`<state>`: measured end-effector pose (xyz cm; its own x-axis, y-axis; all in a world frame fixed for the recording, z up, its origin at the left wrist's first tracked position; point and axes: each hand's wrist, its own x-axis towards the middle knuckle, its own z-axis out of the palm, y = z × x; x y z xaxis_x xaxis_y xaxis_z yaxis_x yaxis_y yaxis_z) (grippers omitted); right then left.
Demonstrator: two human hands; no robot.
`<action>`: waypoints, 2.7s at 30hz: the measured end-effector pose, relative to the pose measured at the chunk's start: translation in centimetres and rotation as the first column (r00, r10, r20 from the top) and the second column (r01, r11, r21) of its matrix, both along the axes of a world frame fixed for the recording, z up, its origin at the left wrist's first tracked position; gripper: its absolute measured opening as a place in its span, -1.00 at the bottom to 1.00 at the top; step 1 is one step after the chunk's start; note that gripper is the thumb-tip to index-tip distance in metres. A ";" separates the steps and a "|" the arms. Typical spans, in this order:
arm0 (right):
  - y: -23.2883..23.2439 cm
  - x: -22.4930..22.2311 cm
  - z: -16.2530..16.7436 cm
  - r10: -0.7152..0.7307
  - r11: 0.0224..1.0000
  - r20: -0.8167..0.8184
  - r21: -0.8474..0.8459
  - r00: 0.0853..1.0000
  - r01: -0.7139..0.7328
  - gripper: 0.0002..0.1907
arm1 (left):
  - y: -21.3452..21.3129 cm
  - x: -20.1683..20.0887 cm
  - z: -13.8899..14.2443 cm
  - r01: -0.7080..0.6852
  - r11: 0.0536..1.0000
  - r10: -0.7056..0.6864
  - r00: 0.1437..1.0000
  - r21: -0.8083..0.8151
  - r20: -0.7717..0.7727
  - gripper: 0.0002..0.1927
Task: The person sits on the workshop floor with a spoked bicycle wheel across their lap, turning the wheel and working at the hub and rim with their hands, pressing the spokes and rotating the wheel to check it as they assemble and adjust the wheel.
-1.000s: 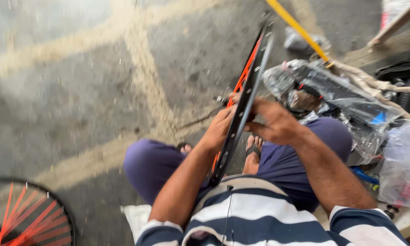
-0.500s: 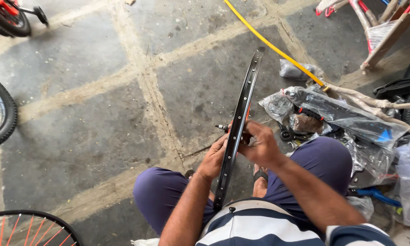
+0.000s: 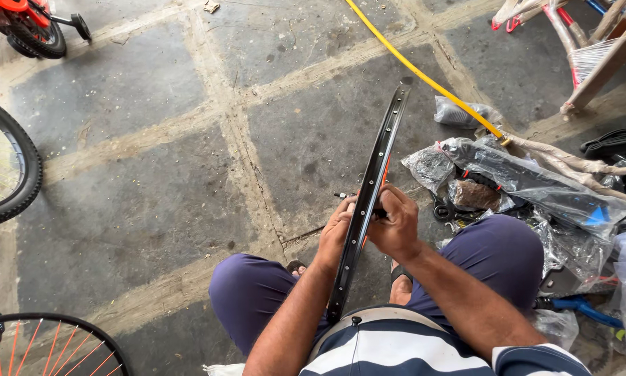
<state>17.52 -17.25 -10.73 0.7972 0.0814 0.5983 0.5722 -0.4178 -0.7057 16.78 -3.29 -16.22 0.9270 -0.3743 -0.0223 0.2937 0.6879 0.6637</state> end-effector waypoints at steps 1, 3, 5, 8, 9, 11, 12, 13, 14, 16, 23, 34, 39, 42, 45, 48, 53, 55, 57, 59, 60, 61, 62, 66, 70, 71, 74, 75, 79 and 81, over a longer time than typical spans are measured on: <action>0.1 -0.1 0.0 -0.007 1.000 0.026 -0.002 1.000 0.007 -0.70 | 0.2 -0.1 -0.2 0.016 1.000 -0.016 1.000 -0.012 0.002 -0.58; -0.3 -0.1 0.5 0.089 0.996 -0.046 0.005 0.995 -0.089 -0.71 | 0.5 -0.4 -0.4 0.051 0.998 -0.051 0.999 -0.035 0.005 -0.57; -1.3 0.0 1.5 0.208 0.978 -0.140 0.010 0.968 -0.208 -0.66 | 0.6 -0.3 -0.4 0.031 0.998 -0.035 0.995 0.050 0.090 -0.56; -3.2 0.5 3.2 0.401 0.910 -0.290 0.014 0.869 -0.415 -0.52 | 0.2 -0.1 -0.1 0.050 0.995 -0.055 0.997 0.083 0.058 -0.52; -3.8 0.9 3.6 0.462 0.874 -0.323 0.008 0.826 -0.486 -0.48 | 0.1 0.2 -0.1 0.063 0.995 -0.065 0.998 0.080 0.023 -0.50; -4.7 1.4 4.0 0.513 0.825 -0.415 -0.001 0.751 -0.565 -0.42 | -0.1 0.5 -0.1 0.123 0.979 -0.129 0.991 0.161 0.023 -0.52; -5.0 1.5 4.0 0.505 0.817 -0.480 -0.004 0.717 -0.577 -0.41 | -0.2 0.3 -0.3 0.155 0.969 -0.159 0.987 0.194 0.004 -0.52; -5.1 1.5 3.8 0.498 0.805 -0.541 -0.003 0.678 -0.593 -0.39 | -0.3 0.0 -0.6 0.140 0.975 -0.145 0.989 0.175 0.016 -0.53; -5.0 1.3 3.5 0.502 0.820 -0.543 0.050 0.673 -0.571 -0.44 | -0.2 -0.2 -0.9 0.120 0.980 -0.127 0.991 0.160 0.034 -0.53; -4.5 0.6 2.7 0.507 0.841 -0.554 0.151 0.660 -0.519 -0.54 | 0.1 -0.9 -1.2 0.053 0.988 -0.064 0.995 0.142 0.077 -0.50; -1.4 -2.6 0.1 0.075 0.992 -0.059 -0.098 0.995 -0.081 -0.57 | 1.8 1.8 3.4 -0.241 0.947 0.146 0.913 0.214 0.380 -0.43; -4.7 -0.3 -0.5 0.323 0.856 -0.174 0.473 0.930 -0.209 -0.58 | 2.5 -4.6 8.2 -0.301 0.708 -0.122 0.839 0.639 0.531 0.03; -5.6 0.9 -1.7 0.577 0.775 -0.244 0.465 0.780 -0.428 -0.64 | 2.9 -7.0 6.4 -0.529 0.573 -0.089 0.718 0.625 0.690 -0.02; -5.2 1.8 -3.0 0.673 0.658 -0.296 0.659 0.678 -0.366 -0.71 | 3.3 -7.0 6.4 -0.538 0.562 -0.072 0.725 0.628 0.685 -0.02; -4.5 2.9 -3.6 0.649 0.685 -0.457 0.699 0.608 -0.206 -0.65 | 3.2 -5.7 7.3 -0.609 0.432 -0.064 0.715 0.665 0.696 -0.07; -3.4 3.3 -2.5 0.373 0.927 -0.147 0.091 0.916 -0.363 -0.55 | 3.0 -4.1 8.4 -0.625 0.387 -0.067 0.714 0.678 0.697 -0.11; -1.0 2.7 -0.6 0.037 0.999 0.172 0.005 0.984 -0.038 -0.63 | 1.1 -3.2 8.8 -0.635 0.432 -0.044 0.695 0.641 0.718 -0.19; -0.8 2.4 -0.3 -0.034 0.999 0.201 -0.026 0.979 0.040 -0.60 | 1.0 -3.2 8.5 -0.615 0.427 -0.044 0.718 0.663 0.694 -0.19; -1.4 2.2 -0.3 0.045 0.999 0.052 -0.032 0.998 -0.044 -0.65 | 1.2 -3.2 8.3 -0.590 0.432 -0.048 0.741 0.682 0.670 -0.17; -2.8 2.1 -0.6 0.320 0.940 -0.189 0.189 0.928 -0.285 -0.64 | 1.5 -3.1 8.1 -0.560 0.446 -0.041 0.766 0.698 0.641 -0.18; -3.4 2.2 -0.7 0.463 0.872 -0.280 0.313 0.841 -0.376 -0.63 | 1.6 -3.1 8.1 -0.547 0.452 -0.033 0.779 0.704 0.626 -0.18; -4.1 2.6 -0.8 0.544 0.811 -0.326 0.442 0.774 -0.384 -0.66 | 1.6 -3.2 8.1 -0.541 0.451 -0.029 0.786 0.710 0.618 -0.18; -4.6 3.1 -0.8 0.620 0.739 -0.357 0.565 0.698 -0.367 -0.70 | 1.5 -3.2 8.1 -0.531 0.452 -0.029 0.794 0.717 0.607 -0.18; -6.0 6.5 -0.1 0.870 0.481 -0.331 0.734 0.366 -0.480 -0.48 | 0.9 -3.4 8.3 -0.613 0.373 -0.067 0.730 0.696 0.680 -0.19; -5.0 7.1 0.2 0.878 0.478 -0.406 0.705 0.255 -0.524 -0.48 | 0.9 -3.4 8.4 -0.577 0.382 -0.049 0.767 0.722 0.640 -0.19; -4.4 6.3 -0.2 0.825 0.564 -0.405 0.651 0.395 -0.509 -0.46 | 1.0 -3.4 8.4 -0.565 0.392 -0.043 0.777 0.726 0.628 -0.19; -2.1 3.5 -1.1 0.308 0.944 -0.222 0.189 0.925 -0.269 -0.56 | 1.2 -3.2 8.1 -0.536 0.440 -0.016 0.797 0.720 0.604 -0.19; -1.5 2.8 -1.2 0.061 0.998 -0.047 0.019 0.997 -0.060 -0.62 | 1.4 -3.4 8.0 -0.521 0.456 -0.009 0.809 0.722 0.588 -0.19; -2.5 4.0 -0.3 0.324 0.940 -0.232 -0.029 0.917 -0.339 -0.58 | 1.5 -3.7 7.4 -0.573 0.420 -0.040 0.763 0.704 0.645 -0.18; -3.0 4.8 0.0 0.615 0.766 -0.413 0.110 0.672 -0.633 -0.60 | 1.4 -3.8 7.0 -0.606 0.410 -0.050 0.731 0.682 0.680 -0.17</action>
